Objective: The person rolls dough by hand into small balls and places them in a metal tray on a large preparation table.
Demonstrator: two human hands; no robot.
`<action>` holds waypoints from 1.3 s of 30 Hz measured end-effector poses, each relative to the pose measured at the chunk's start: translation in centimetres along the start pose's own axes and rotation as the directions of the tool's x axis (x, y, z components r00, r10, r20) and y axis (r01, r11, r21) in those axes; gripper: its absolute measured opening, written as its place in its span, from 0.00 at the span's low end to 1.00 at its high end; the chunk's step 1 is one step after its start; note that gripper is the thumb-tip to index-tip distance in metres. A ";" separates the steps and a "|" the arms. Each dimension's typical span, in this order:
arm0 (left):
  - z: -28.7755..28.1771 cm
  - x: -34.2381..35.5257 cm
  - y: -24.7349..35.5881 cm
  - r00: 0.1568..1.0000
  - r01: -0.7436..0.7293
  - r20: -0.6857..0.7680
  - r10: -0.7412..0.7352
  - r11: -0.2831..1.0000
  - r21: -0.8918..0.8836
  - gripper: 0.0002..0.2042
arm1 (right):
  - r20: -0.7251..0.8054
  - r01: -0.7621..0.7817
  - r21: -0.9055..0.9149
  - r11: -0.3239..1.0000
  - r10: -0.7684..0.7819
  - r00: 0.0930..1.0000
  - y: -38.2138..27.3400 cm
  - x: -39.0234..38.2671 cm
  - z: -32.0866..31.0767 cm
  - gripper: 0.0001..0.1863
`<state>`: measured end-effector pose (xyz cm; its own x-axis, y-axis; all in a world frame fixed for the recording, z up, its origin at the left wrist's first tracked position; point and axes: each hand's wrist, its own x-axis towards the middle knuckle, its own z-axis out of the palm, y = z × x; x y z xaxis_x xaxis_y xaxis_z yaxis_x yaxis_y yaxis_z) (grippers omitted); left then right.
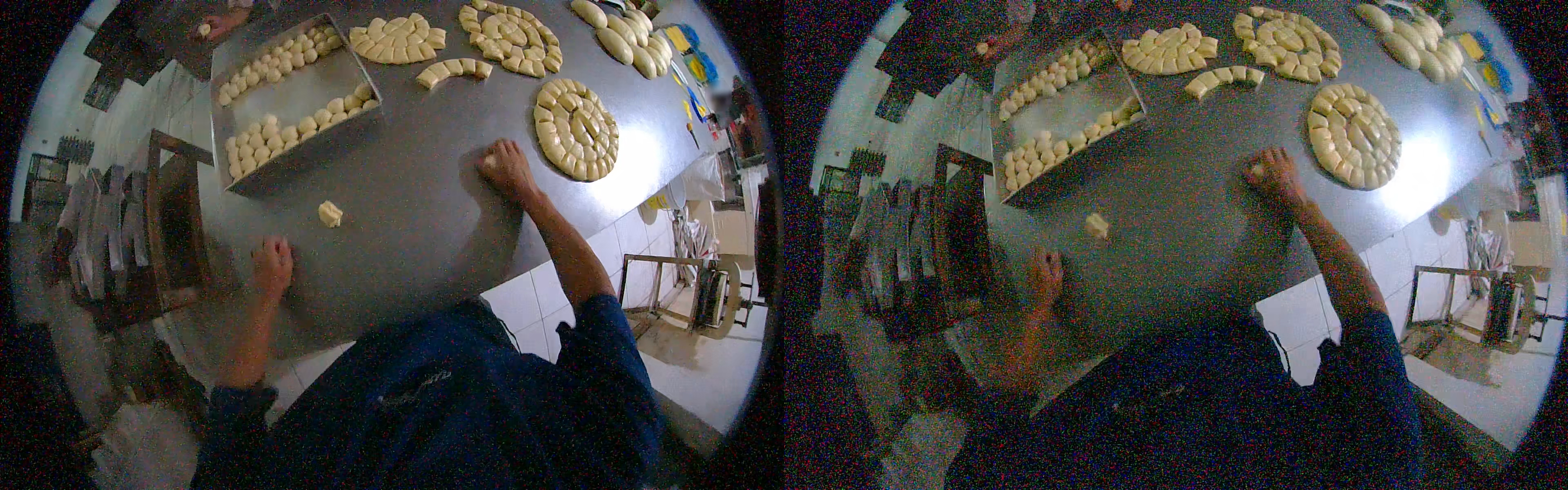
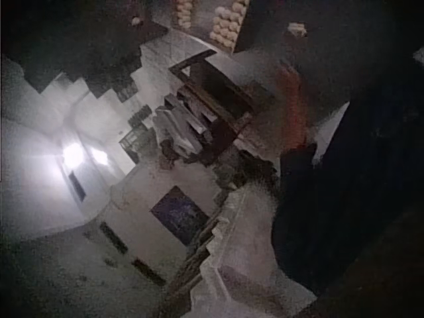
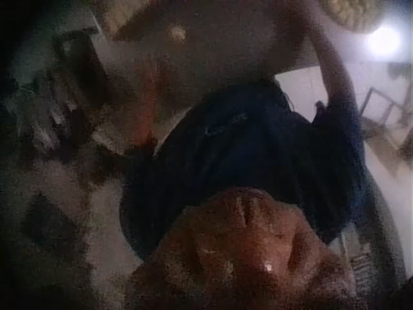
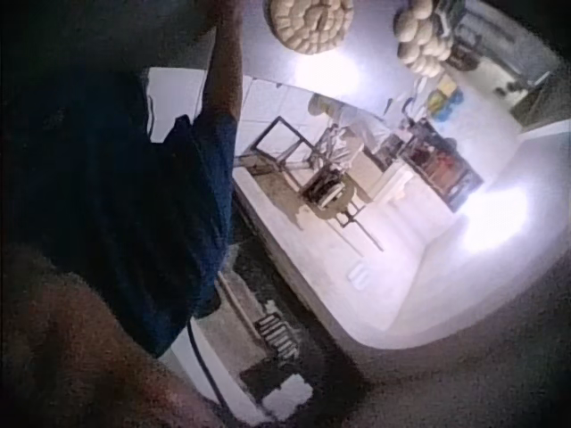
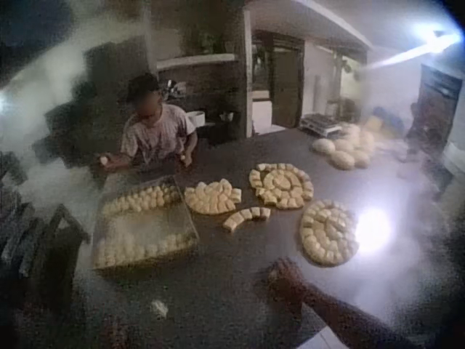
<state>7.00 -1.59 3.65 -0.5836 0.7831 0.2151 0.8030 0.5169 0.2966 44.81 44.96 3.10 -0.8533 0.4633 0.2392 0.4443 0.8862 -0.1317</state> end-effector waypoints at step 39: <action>-0.6 5.6 -6.8 0.914 0.338 -0.122 -0.387 0.892 -0.300 0.33 | 0.276 -0.252 0.747 0.615 0.058 0.959 -44.0 10.6 4.9 0.22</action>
<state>-1.84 -0.91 3.45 -0.8587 0.4736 0.1955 0.4833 0.6219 0.6162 14.88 10.85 6.76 -0.8682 0.4943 -0.0439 0.2845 0.4232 -0.8602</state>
